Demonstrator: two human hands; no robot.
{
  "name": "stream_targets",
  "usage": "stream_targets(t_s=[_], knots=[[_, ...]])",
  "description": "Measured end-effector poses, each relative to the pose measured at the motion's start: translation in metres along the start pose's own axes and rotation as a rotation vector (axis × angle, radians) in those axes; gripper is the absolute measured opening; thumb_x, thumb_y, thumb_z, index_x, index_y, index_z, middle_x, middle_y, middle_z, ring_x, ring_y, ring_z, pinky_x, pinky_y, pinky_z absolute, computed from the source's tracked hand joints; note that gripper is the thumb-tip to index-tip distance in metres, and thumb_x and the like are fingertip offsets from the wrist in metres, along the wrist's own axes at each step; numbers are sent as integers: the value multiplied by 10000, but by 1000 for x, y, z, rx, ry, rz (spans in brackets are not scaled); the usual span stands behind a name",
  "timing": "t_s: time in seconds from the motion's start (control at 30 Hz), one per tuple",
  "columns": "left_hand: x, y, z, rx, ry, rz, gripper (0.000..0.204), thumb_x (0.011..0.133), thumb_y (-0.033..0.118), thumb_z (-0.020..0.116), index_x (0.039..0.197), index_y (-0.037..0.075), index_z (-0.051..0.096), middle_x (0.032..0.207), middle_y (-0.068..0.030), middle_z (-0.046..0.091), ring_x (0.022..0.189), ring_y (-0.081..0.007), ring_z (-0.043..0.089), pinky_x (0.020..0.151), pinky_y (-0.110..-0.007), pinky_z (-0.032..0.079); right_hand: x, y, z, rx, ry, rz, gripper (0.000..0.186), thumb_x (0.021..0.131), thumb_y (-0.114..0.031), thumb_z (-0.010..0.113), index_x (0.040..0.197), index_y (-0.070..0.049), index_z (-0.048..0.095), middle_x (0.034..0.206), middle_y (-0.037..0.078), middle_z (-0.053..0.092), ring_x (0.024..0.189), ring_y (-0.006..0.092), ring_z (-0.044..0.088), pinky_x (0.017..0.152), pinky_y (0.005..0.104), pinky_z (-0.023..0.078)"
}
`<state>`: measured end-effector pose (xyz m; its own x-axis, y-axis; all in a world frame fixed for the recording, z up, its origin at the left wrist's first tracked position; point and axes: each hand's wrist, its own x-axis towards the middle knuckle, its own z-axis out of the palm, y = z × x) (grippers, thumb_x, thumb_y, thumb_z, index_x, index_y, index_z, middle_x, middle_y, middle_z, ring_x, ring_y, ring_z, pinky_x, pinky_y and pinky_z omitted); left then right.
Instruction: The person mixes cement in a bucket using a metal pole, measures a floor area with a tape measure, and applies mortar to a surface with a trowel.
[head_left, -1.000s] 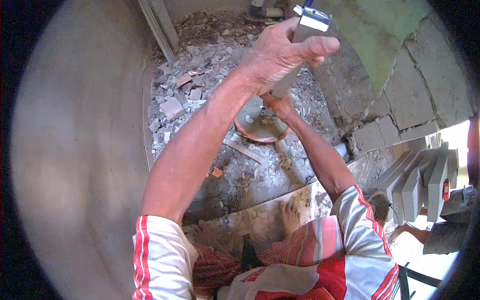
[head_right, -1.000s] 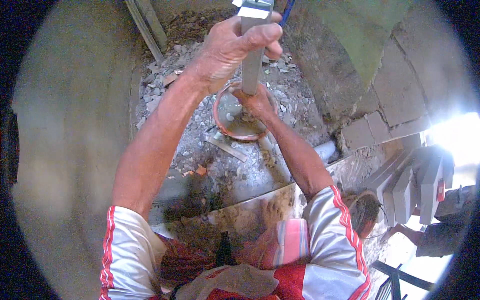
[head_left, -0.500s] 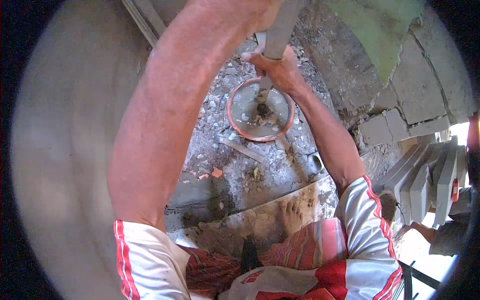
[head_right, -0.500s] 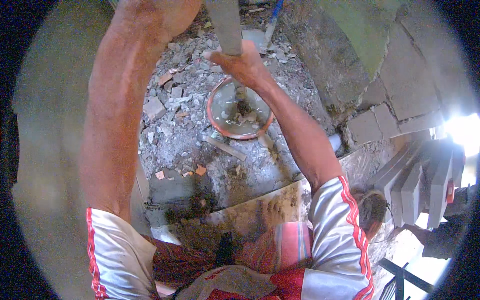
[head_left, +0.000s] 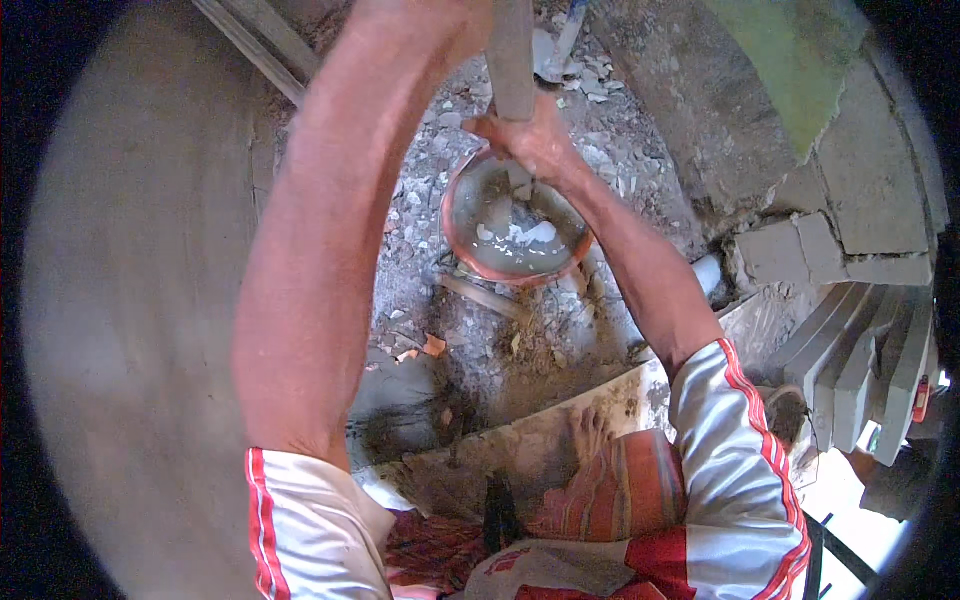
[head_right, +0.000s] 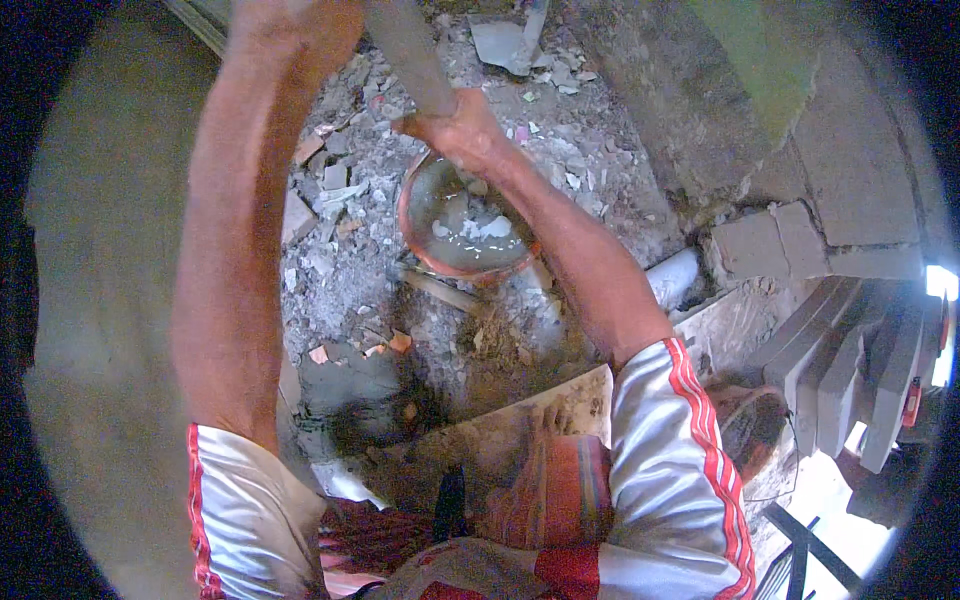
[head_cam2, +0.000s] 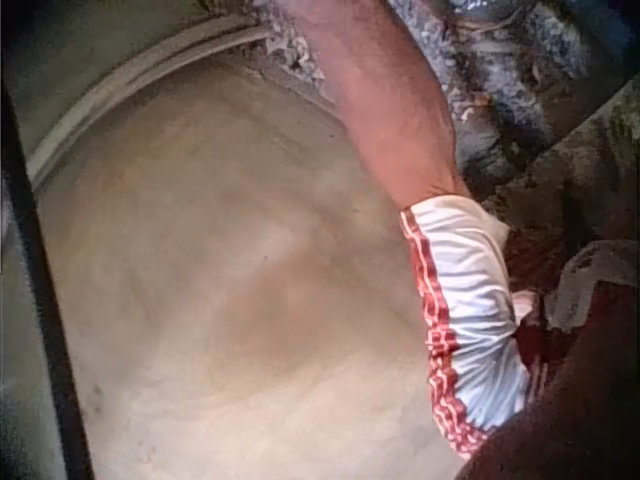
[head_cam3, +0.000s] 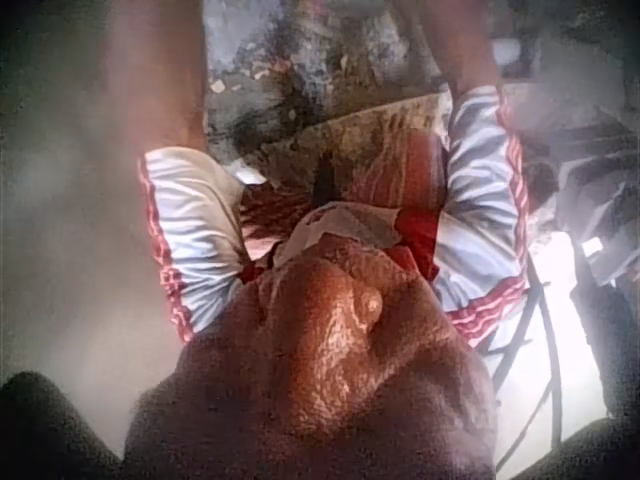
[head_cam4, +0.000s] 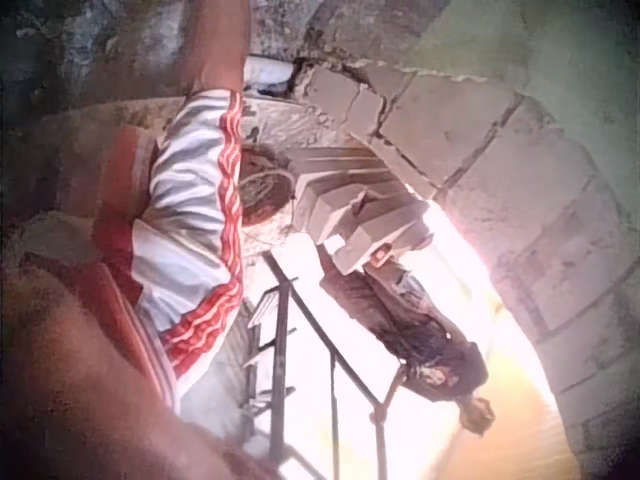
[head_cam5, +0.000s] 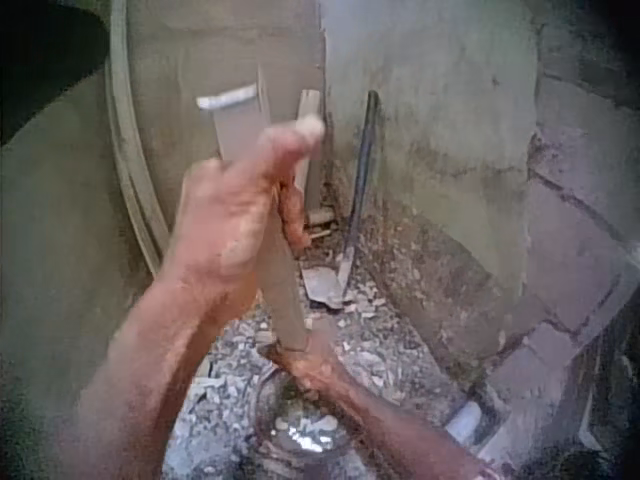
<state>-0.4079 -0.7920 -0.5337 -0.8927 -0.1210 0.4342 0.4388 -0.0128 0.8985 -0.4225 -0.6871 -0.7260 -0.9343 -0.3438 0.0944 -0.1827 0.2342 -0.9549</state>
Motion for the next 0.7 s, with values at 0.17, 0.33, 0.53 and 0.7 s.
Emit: stream_targets(t_s=[0.17,0.33,0.53,0.7], knots=[[-22,-67,-5,-108,6,-136,321,842,356,757,699,106,616,553,12,516,487,-102,503,489,-272,435,-6,61,22,-36,-8,147,368,754,-345,771,840,-1,676,722,78,657,680,171,619,631,357,491],[-10,-82,-19,-256,58,-164,290,849,281,751,691,86,605,543,10,508,472,-100,501,456,-272,424,-2,79,29,-47,-23,156,408,759,-362,746,878,20,668,753,97,670,697,195,634,653,376,500],[-22,-56,-15,-145,105,-212,311,846,280,745,665,78,594,528,-3,511,455,-117,498,449,-285,420,-15,53,24,24,-65,139,369,767,-347,753,806,4,645,710,81,643,658,183,606,619,371,481],[-32,-32,-1,-66,31,-98,338,842,326,749,667,75,607,519,4,509,451,-112,498,445,-284,412,-28,32,12,-62,-45,166,385,752,-348,775,776,14,645,694,86,644,650,174,609,599,370,481]])
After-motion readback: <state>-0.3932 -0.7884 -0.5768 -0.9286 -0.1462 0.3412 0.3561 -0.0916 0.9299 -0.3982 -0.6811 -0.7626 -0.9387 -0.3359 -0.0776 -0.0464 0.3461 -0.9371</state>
